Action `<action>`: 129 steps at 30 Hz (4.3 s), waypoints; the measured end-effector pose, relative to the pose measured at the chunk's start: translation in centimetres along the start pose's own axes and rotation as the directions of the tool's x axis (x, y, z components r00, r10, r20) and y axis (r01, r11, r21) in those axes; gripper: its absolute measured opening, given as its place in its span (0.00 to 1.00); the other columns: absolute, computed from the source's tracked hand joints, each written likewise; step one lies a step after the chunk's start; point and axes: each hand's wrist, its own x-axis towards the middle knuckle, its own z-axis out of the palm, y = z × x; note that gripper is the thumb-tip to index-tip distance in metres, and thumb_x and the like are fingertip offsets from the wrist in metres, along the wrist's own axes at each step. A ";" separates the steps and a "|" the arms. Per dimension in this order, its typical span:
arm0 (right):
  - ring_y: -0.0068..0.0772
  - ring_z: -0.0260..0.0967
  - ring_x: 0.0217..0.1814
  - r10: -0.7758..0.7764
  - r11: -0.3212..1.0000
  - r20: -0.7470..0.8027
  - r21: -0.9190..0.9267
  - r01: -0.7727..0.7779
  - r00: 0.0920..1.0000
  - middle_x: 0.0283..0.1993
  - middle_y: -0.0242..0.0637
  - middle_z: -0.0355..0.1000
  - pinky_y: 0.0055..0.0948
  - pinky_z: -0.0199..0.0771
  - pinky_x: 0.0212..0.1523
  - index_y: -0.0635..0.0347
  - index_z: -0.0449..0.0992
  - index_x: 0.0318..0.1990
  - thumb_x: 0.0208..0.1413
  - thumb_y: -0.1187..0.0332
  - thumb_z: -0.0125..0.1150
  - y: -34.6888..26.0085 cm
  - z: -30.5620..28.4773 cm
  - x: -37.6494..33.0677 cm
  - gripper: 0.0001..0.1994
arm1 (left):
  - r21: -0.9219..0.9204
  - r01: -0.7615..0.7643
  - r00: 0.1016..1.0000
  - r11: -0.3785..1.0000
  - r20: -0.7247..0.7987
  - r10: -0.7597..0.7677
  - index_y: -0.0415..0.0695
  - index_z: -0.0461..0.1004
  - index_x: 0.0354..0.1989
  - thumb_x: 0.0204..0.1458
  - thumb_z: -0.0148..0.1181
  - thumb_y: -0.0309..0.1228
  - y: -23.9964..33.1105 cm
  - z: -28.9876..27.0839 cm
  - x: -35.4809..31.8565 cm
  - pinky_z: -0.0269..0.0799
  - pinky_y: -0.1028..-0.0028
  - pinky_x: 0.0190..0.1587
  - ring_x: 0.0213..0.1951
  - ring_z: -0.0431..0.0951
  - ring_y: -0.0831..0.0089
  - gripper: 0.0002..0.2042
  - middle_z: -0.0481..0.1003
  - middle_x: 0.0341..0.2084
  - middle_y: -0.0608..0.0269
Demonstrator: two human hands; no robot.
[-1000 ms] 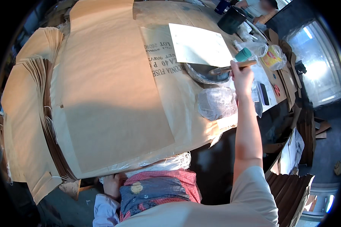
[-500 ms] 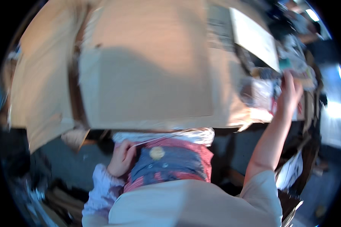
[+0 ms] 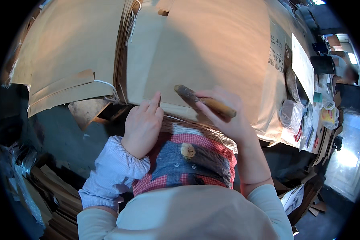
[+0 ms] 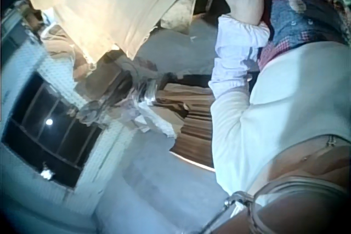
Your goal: The person repeatedly applies glue to the edge of a flat cardboard sheet using a brush, then presses a thin strip along the glued edge. The person handles multiple cardboard sheets one at a time, stacking them on a workbench in a cluttered workshop.
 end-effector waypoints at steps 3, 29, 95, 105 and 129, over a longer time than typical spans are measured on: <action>0.37 0.72 0.32 0.080 0.996 -0.027 0.028 -0.079 0.996 0.30 0.41 0.74 0.28 0.72 0.34 0.62 0.77 0.37 0.49 0.73 0.64 -0.9 -0.1 -0.1 0.07 | 0.006 0.009 1.000 1.000 -0.009 -0.009 0.39 0.72 0.28 0.41 0.54 0.27 0.1 0.3 -0.2 0.69 0.73 0.37 0.41 0.71 0.68 0.06 0.70 0.54 0.48; 0.23 0.71 0.29 0.458 0.872 -0.581 0.442 -0.211 0.673 0.29 0.34 0.76 0.27 0.70 0.31 0.66 0.77 0.32 0.53 0.71 0.60 5.6 -11.8 -10.7 0.06 | -0.026 0.009 0.998 1.000 0.056 -0.008 0.34 0.68 0.25 0.35 0.54 0.16 1.0 0.1 0.6 0.71 0.64 0.39 0.37 0.72 0.55 0.06 0.67 0.54 0.40; 0.45 0.70 0.30 -0.014 0.689 -0.615 -0.577 -0.437 0.789 0.34 0.45 0.68 0.34 0.75 0.33 0.66 0.73 0.34 0.41 0.75 0.64 12.6 -4.7 -12.4 0.11 | 0.052 -0.046 0.916 0.998 -0.395 0.063 0.41 0.74 0.32 0.41 0.61 0.23 -0.9 0.9 5.0 0.65 0.64 0.40 0.37 0.72 0.63 0.08 0.72 0.31 0.60; 0.23 0.67 0.30 0.652 0.684 -0.306 0.632 -0.364 0.694 0.34 0.33 0.68 0.23 0.67 0.30 0.61 0.65 0.34 0.42 0.75 0.66 12.4 -6.3 -12.3 0.15 | -0.280 -0.122 0.952 0.952 -0.305 0.032 0.38 0.74 0.40 0.41 0.55 0.16 -0.8 2.3 4.2 0.70 0.63 0.41 0.38 0.73 0.55 0.15 0.72 0.38 0.54; 0.11 0.57 0.23 0.588 0.767 -0.182 0.433 -0.473 0.788 0.23 0.22 0.58 0.17 0.54 0.19 0.56 0.58 0.27 0.40 0.81 0.65 13.2 -7.3 -12.2 0.18 | -0.511 -0.134 0.990 0.849 -0.042 0.131 0.36 0.73 0.45 0.42 0.56 0.18 -2.4 1.1 4.8 0.66 0.66 0.51 0.47 0.69 0.54 0.17 0.69 0.43 0.51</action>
